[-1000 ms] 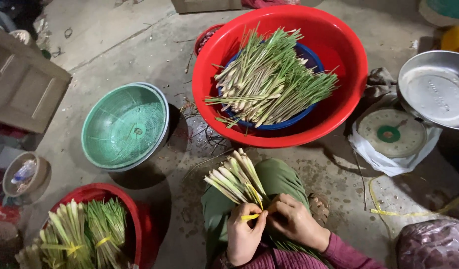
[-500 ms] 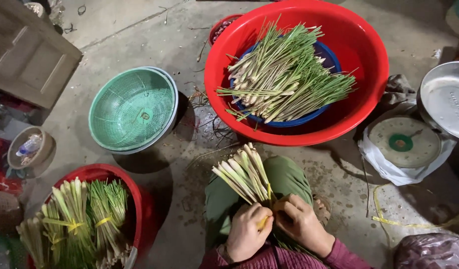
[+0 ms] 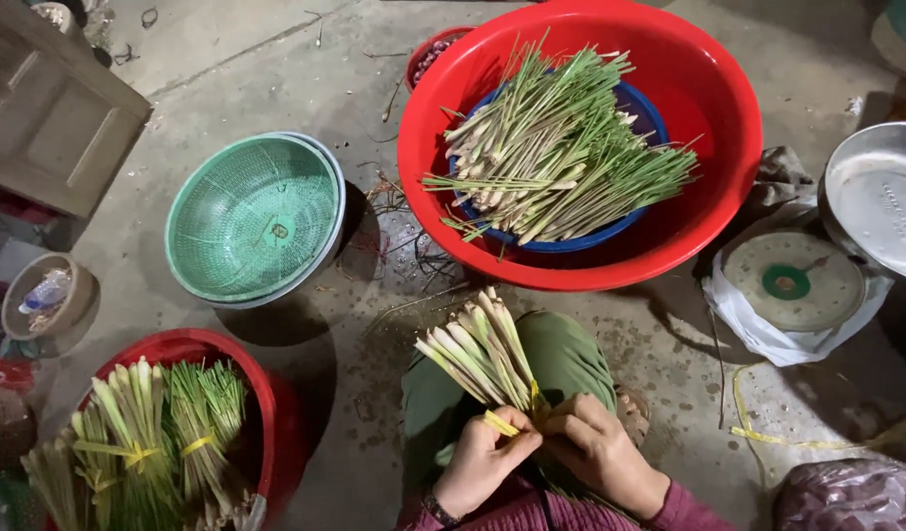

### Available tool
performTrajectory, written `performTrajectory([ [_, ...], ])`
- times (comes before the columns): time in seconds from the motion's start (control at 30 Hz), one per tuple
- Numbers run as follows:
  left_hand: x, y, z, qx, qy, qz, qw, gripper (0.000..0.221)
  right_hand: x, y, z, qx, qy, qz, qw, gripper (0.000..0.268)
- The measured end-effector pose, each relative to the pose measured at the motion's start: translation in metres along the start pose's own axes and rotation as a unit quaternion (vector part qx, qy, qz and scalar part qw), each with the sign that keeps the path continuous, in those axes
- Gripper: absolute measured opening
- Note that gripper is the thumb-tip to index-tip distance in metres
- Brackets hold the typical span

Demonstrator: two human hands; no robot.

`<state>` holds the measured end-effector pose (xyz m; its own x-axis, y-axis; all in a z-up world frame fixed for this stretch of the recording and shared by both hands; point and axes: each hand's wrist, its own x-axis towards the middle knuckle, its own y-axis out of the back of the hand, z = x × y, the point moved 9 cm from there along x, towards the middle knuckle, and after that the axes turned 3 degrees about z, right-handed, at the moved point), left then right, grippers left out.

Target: Bundling lemongrass stalks and tying them with plastic string

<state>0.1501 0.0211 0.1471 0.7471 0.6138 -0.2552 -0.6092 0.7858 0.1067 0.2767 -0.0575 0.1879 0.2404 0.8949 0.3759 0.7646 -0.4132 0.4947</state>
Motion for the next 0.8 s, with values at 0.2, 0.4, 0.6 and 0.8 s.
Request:
performTrajectory([
  [0.2, -0.01, 0.026, 0.037, 0.136, -0.141, 0.166, 0.966, 0.008, 0.009, 0.0, -0.018, -0.1, 0.123, -0.079, 0.984, 0.018],
  [0.4, -0.007, 0.047, 0.045, 0.217, -0.137, 0.193, 0.947, 0.009, 0.007, -0.011, 0.001, -0.171, 0.13, -0.156, 0.964, 0.021],
  [0.6, 0.042, 0.094, 0.11, 0.421, -0.282, 0.303, 0.807, 0.065, 0.063, 0.001, 0.012, -0.166, 0.048, -0.075, 0.982, 0.075],
  [0.8, 0.031, 0.086, 0.149, 0.353, -0.342, 0.298, 0.818, 0.019, 0.088, -0.014, 0.02, -0.115, 0.02, -0.07, 0.991, 0.097],
])
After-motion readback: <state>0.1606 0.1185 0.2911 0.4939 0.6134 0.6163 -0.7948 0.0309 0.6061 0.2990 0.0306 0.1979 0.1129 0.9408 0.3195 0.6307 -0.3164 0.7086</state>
